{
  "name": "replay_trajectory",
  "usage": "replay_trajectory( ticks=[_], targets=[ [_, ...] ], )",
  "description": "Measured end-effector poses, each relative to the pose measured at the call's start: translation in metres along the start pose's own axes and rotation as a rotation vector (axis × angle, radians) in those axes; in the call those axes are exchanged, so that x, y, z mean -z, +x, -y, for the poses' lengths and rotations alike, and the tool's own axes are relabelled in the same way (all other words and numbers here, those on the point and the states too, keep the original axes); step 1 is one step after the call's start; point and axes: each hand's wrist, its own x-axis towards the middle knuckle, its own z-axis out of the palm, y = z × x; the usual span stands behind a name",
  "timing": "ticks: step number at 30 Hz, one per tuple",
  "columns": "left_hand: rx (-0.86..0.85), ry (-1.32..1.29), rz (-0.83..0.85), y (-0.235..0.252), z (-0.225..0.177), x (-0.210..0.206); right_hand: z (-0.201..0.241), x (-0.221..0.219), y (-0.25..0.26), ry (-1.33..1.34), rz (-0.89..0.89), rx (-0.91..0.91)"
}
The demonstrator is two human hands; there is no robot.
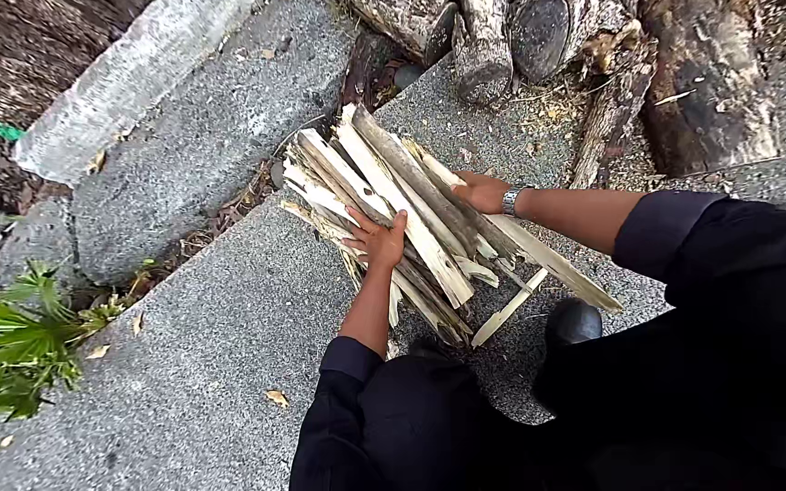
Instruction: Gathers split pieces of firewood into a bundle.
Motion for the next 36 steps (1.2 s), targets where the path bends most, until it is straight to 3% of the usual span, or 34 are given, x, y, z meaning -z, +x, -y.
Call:
replay_trajectory(
  ticks=[6,9,12,15,17,19,22,25,27,30,36],
  targets=[
    [-0.002,0.006,0.002,0.0,-0.001,0.0,0.003,0.006,0.013,-0.002,-0.046,-0.043],
    [0.011,0.001,0.007,-0.001,0.0,0.0,0.037,0.025,0.012,0.169,-0.154,-0.059],
    [0.008,0.003,-0.004,-0.001,-0.001,-0.001,0.083,0.041,0.021,0.445,-0.136,0.044],
    [0.005,0.014,0.007,-0.001,0.0,-0.001,0.116,0.031,0.039,0.358,-0.129,0.118],
    [-0.009,-0.002,0.041,-0.001,0.0,0.004,0.112,0.014,0.053,0.223,-0.176,0.027],
    [-0.067,-0.058,0.055,-0.003,0.006,0.014,0.096,-0.008,0.051,0.284,-0.232,-0.136],
    [-0.206,-0.312,-0.146,0.002,0.041,0.036,0.06,-0.032,0.048,0.417,-0.236,-0.243],
    [-0.036,-0.585,-0.357,0.025,0.099,0.051,0.02,-0.041,0.068,0.451,-0.184,-0.212],
    [0.155,-0.615,-0.276,0.04,0.127,0.039,0.007,-0.041,0.071,0.552,-0.133,-0.206],
    [0.199,-0.43,-0.05,0.058,0.143,0.002,0.015,-0.043,0.061,0.767,-0.083,-0.267],
    [0.189,-0.588,0.081,0.029,0.082,-0.001,0.017,-0.033,0.056,0.735,0.007,-0.151]
  ],
)
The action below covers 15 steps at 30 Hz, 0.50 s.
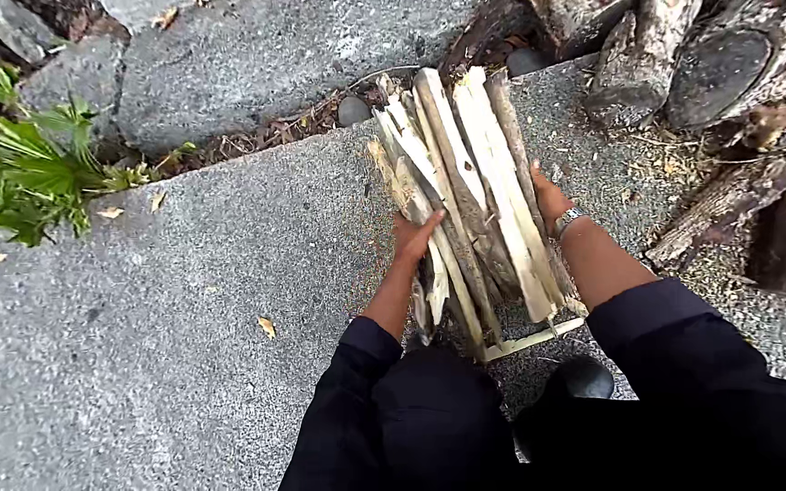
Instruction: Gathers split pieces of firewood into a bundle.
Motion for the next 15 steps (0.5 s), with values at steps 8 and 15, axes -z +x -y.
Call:
replay_trajectory(
  ticks=[8,15],
  targets=[
    [0.037,-0.279,0.152,0.015,0.052,-0.018,-0.008,0.032,-0.002,0.077,0.022,-0.01],
    [-0.004,-0.217,0.15,0.011,0.053,-0.025,-0.023,0.035,-0.001,0.144,0.127,0.149]
  ],
)
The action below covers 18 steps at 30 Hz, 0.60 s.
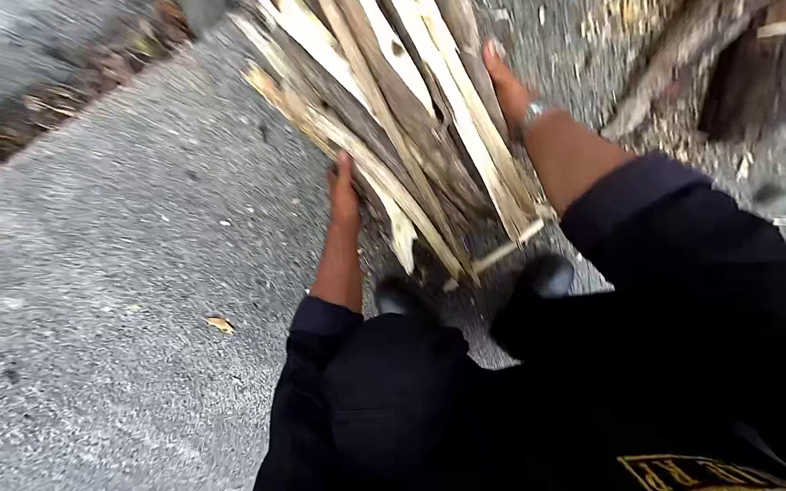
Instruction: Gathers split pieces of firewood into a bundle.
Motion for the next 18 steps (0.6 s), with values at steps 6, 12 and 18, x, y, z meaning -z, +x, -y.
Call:
replay_trajectory(
  ticks=[6,12,18],
  targets=[
    [0.064,0.145,-0.023,-0.022,-0.016,-0.002,-0.029,0.025,0.029,-0.405,-0.194,0.007],
    [0.105,0.142,0.082,-0.035,-0.029,0.002,0.009,0.061,-0.032,-0.774,-0.153,-0.297],
    [0.071,0.18,0.105,-0.036,-0.026,0.0,-0.053,0.115,-0.153,-1.535,0.368,0.271]
  ],
)
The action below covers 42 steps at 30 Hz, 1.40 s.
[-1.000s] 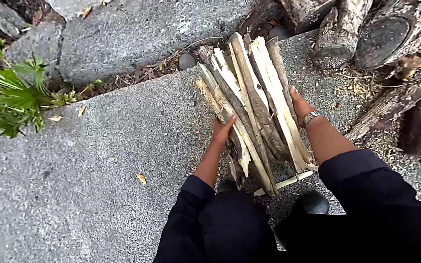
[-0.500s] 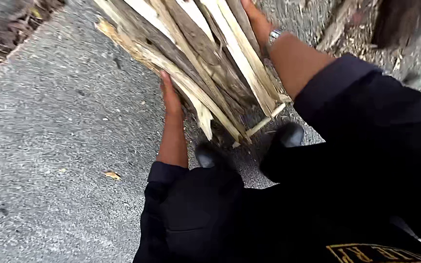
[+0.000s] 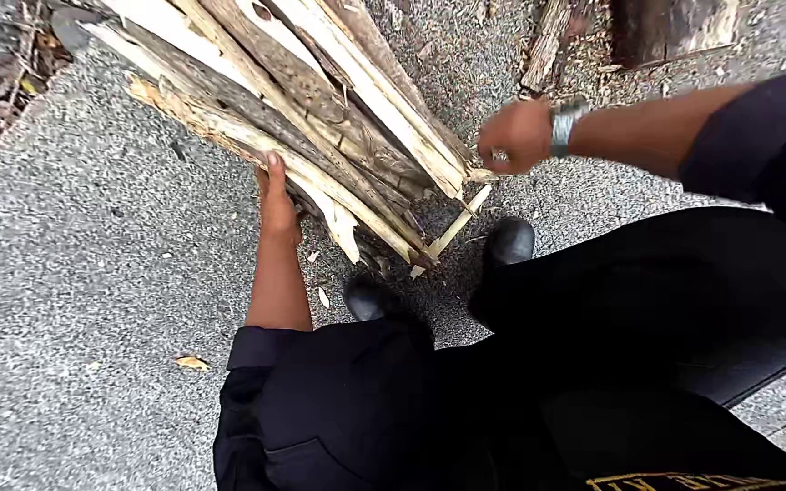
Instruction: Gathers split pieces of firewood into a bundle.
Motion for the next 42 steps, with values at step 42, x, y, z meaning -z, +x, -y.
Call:
replay_trajectory(
  ticks=[42],
  targets=[
    [-0.05,-0.143,-0.017,0.023,-0.003,0.018,0.07,0.129,0.113,0.154,-0.356,-0.268]
  ],
)
